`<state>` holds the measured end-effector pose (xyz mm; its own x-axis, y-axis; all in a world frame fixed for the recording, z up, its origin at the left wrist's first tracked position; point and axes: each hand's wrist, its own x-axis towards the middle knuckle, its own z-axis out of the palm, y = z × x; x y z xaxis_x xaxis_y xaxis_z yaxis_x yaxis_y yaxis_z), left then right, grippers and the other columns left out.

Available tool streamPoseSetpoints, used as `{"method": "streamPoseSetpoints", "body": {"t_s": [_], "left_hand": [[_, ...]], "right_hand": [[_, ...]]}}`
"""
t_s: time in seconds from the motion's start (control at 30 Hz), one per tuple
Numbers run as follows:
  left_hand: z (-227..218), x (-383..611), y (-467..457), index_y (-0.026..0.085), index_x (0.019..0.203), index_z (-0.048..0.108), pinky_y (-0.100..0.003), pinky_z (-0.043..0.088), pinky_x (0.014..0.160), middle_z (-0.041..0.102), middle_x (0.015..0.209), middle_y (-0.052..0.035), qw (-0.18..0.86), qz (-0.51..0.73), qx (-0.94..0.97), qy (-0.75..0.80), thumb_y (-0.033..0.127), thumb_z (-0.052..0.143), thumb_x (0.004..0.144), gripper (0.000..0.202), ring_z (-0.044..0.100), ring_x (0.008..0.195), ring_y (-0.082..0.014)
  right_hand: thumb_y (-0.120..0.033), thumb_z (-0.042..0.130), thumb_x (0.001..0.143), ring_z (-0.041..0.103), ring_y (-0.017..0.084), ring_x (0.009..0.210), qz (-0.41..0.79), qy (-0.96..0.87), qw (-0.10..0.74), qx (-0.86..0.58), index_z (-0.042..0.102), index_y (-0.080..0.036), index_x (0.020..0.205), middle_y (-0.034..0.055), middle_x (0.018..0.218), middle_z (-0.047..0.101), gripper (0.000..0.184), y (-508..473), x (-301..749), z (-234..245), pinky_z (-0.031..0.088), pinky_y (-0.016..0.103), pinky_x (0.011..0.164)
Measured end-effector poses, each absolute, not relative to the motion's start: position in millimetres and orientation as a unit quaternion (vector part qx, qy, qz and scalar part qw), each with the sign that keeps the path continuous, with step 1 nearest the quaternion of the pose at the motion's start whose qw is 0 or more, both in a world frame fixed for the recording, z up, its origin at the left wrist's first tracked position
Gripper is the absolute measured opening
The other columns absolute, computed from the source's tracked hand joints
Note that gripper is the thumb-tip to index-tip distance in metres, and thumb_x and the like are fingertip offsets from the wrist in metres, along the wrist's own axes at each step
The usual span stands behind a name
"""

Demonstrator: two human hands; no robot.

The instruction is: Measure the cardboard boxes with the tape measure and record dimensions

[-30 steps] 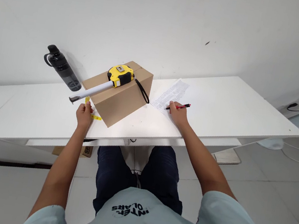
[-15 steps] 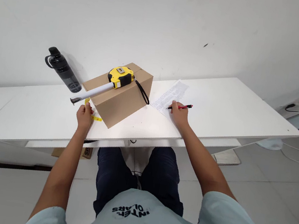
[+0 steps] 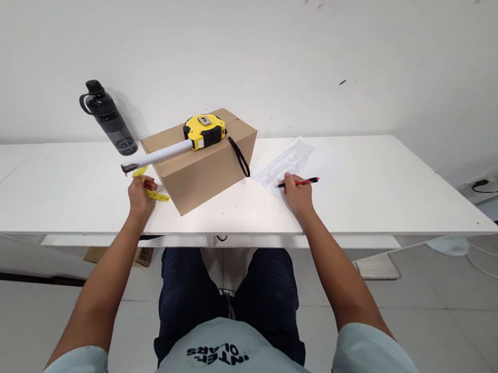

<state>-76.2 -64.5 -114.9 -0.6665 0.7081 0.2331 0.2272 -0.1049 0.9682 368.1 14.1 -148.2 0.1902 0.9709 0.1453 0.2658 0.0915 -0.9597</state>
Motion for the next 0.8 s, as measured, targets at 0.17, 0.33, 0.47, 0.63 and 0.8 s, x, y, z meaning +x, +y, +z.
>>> {"method": "streamPoseSetpoints", "body": {"t_s": [0.17,0.33,0.47,0.63,0.8], "left_hand": [[-118.0,-77.3,-65.0,0.021,0.075,0.06,-0.027,0.05,0.063,0.061,0.064,-0.0017,0.18,0.684,0.357,0.61,0.068,0.044,0.105,0.058,0.06,0.058,-0.0141],[-122.9,-80.7,-65.5,0.02,0.078,0.063,-0.026,0.048,0.061,0.062,0.063,-0.0009,0.162,0.716,0.358,0.577,0.085,0.054,0.093,0.067,0.06,0.059,-0.0141],[-121.4,-83.7,-66.0,0.019,0.077,0.063,-0.029,0.05,0.063,0.063,0.064,-0.0031,0.139,0.729,0.341,0.577,0.092,0.042,0.093,0.078,0.06,0.059,-0.0152],[-116.9,-84.5,-67.4,0.019,0.077,0.063,-0.031,0.051,0.066,0.064,0.067,-0.0049,0.122,0.734,0.326,0.584,0.095,0.028,0.094,0.085,0.061,0.061,-0.0164],[-117.6,-88.8,-64.1,0.021,0.076,0.062,-0.031,0.05,0.066,0.06,0.064,-0.0035,0.135,0.743,0.313,0.576,0.097,0.021,0.092,0.088,0.06,0.06,-0.0165]], "right_hand": [[-0.057,0.059,0.095,0.053,0.018,0.068,0.347,-0.536,0.497,-0.588,0.066,-0.021,0.067,0.0012,0.059,0.056,0.047,13.8,368.1,-148.2,0.045,0.034,0.073],[-0.055,0.06,0.093,0.051,0.016,0.067,0.358,-0.535,0.49,-0.588,0.068,-0.02,0.069,0.0003,0.059,0.054,0.044,11.7,366.2,-146.2,0.042,0.032,0.072],[-0.051,0.058,0.093,0.052,0.016,0.068,0.353,-0.524,0.499,-0.593,0.068,-0.019,0.069,0.0007,0.058,0.055,0.041,10.2,364.7,-142.4,0.043,0.032,0.074],[-0.049,0.057,0.092,0.049,0.016,0.064,0.359,-0.522,0.49,-0.599,0.067,-0.019,0.067,0.0006,0.056,0.053,0.04,8.0,365.1,-138.9,0.043,0.032,0.07],[-0.051,0.055,0.093,0.051,0.017,0.068,0.35,-0.523,0.5,-0.595,0.066,-0.019,0.067,0.0012,0.057,0.054,0.043,9.4,365.6,-140.8,0.044,0.032,0.071]]}}
